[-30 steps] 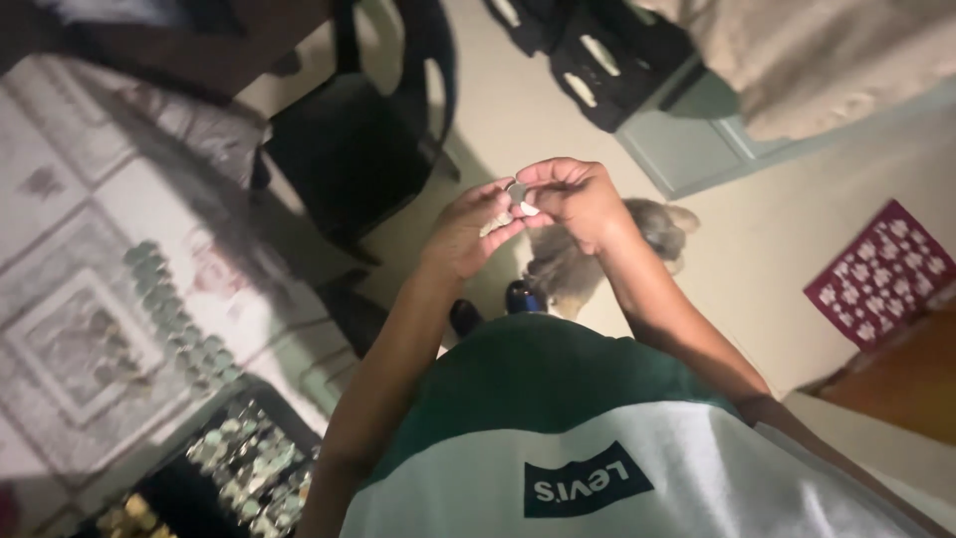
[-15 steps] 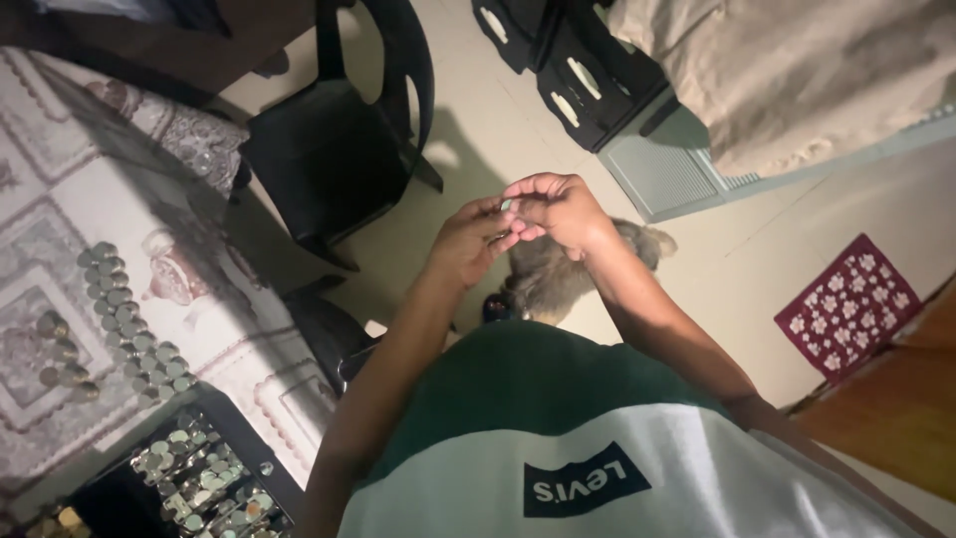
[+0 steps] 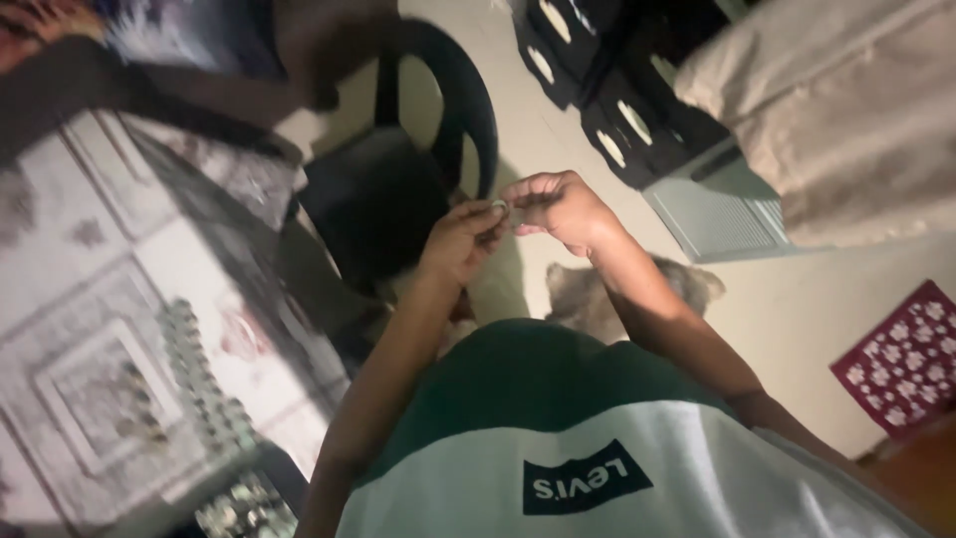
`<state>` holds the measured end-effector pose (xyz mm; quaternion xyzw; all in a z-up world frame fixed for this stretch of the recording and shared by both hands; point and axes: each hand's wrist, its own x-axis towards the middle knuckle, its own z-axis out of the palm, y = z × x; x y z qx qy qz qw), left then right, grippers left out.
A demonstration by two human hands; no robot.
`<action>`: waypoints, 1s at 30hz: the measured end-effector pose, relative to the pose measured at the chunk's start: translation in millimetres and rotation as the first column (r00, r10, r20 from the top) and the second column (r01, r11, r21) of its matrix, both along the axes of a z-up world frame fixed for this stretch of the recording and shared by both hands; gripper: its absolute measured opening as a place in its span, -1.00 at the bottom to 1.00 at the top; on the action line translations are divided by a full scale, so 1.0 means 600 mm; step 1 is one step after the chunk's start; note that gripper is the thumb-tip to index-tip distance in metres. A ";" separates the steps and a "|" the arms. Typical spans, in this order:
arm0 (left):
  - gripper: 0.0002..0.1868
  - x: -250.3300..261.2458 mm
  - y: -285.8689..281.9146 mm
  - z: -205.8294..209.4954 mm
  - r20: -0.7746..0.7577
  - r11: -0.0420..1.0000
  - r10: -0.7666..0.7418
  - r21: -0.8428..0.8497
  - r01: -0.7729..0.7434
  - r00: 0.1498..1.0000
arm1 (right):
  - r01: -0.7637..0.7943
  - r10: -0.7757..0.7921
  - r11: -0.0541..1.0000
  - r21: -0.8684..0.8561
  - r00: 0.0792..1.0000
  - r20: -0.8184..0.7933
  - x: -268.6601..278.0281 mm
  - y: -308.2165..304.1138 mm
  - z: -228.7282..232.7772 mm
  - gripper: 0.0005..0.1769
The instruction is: Counting and sorting coins from a black cash box into stacks on a table.
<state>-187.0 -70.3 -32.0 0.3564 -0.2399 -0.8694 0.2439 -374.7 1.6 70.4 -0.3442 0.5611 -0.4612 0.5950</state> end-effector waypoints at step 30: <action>-0.88 -0.289 -0.393 0.137 -0.139 0.990 -0.140 -0.002 0.141 0.980 | 0.415 -0.325 0.910 -0.015 0.734 0.597 -0.274 -0.290 0.030 -0.71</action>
